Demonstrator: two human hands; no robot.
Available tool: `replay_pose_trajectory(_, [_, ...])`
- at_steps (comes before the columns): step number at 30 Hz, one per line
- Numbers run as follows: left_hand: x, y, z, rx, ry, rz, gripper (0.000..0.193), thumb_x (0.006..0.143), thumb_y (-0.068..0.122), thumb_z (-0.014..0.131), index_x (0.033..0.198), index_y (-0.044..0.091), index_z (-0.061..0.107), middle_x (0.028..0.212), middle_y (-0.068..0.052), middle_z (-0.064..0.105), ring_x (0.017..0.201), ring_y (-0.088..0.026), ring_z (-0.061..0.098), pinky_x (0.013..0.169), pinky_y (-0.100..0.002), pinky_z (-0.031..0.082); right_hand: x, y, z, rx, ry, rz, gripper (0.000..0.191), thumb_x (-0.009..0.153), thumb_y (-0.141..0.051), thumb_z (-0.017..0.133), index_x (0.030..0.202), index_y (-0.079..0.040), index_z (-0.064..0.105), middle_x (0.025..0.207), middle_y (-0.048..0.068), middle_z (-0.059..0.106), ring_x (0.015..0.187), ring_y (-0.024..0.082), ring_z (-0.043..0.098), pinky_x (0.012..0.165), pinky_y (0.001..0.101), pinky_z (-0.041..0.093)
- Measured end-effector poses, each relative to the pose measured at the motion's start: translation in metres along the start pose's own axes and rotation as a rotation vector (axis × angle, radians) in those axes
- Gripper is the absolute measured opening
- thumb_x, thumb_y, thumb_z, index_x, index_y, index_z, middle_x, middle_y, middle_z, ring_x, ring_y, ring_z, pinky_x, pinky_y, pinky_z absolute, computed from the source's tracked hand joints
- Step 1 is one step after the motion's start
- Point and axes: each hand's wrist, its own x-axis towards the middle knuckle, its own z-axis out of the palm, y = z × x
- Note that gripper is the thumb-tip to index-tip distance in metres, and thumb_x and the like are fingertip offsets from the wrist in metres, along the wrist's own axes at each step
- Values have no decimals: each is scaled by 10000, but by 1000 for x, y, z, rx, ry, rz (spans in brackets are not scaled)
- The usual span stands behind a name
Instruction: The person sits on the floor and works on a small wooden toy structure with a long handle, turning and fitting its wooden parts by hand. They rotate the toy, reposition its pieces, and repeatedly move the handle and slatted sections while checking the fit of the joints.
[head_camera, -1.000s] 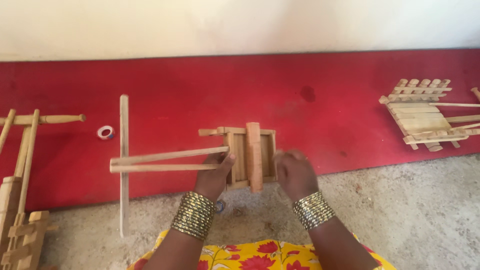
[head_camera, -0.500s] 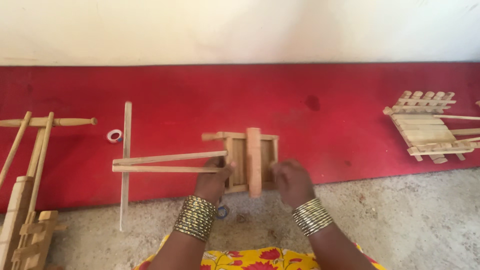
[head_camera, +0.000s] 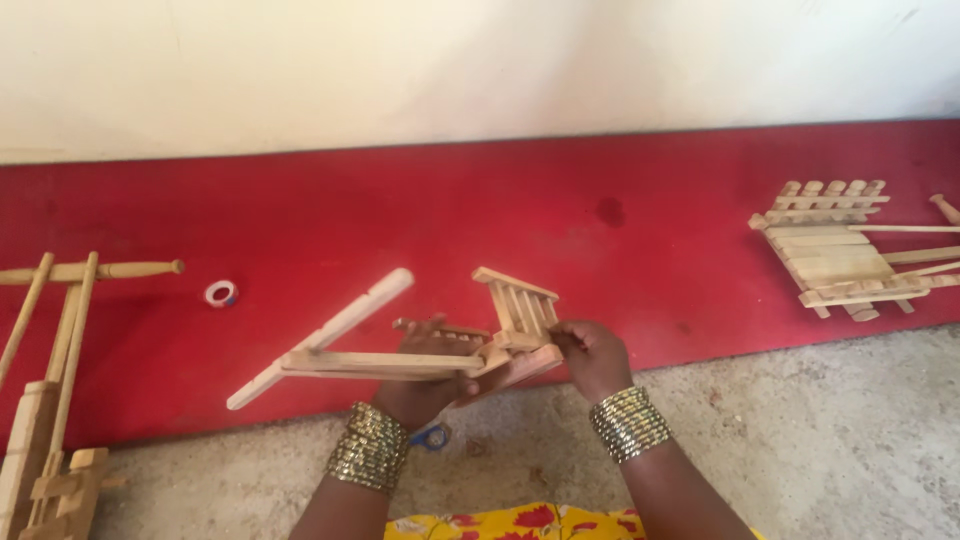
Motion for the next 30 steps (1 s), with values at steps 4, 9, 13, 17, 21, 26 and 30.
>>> replay_pose_trajectory(4, [1,-8,-9,6,8,-104,478,692,458,846,1069,173,777,1163,-52,755,1187,-240,668,1186,-525,376,-6,-14,-5,-14,-5,-230,221,859,1,681,1047,-65,777,978,107,751,901,210,743,806,334,584])
replay_pose_trajectory(9, [-2,-6,-1,-401,434,-560,639,529,331,939,1021,33,661,940,-106,758,847,-178,741,791,-396,642,-15,-33,2,124,-127,-177,273,894,29,606,1078,-78,776,955,87,749,844,185,736,784,302,613])
replay_pose_trajectory(13, [5,-8,11,-726,584,-638,354,845,293,746,1040,10,659,1002,-84,687,903,-151,692,807,-359,573,-25,-42,11,67,-128,-119,234,898,14,599,1055,-71,749,953,81,727,799,191,754,713,312,640])
replay_pose_trajectory(17, [7,-5,4,-1028,613,-901,275,891,261,636,1000,8,646,955,-140,683,824,-222,649,723,-392,502,-28,-45,12,-36,-110,-358,234,874,18,622,1060,-54,744,944,111,734,836,221,747,756,337,614])
replay_pose_trajectory(21, [7,2,-14,-1269,607,-1223,169,897,252,585,1008,130,551,959,-77,617,893,-220,632,795,-432,530,-26,-49,8,-208,-56,-550,220,856,-16,650,1036,-71,763,951,125,753,893,296,708,776,398,577])
replay_pose_trajectory(26, [6,1,-5,-1262,514,-1020,167,837,170,579,982,94,545,902,-73,628,857,-238,647,792,-429,541,-21,-56,0,-196,116,-271,165,914,-88,637,1032,-97,750,954,130,736,815,251,728,757,400,592])
replay_pose_trajectory(30, [8,-6,18,-1283,493,-804,168,857,139,600,980,39,546,902,-95,602,849,-209,629,793,-406,580,-22,-56,-2,-242,120,-480,169,890,-88,667,1042,-53,731,985,158,727,864,299,708,769,417,576])
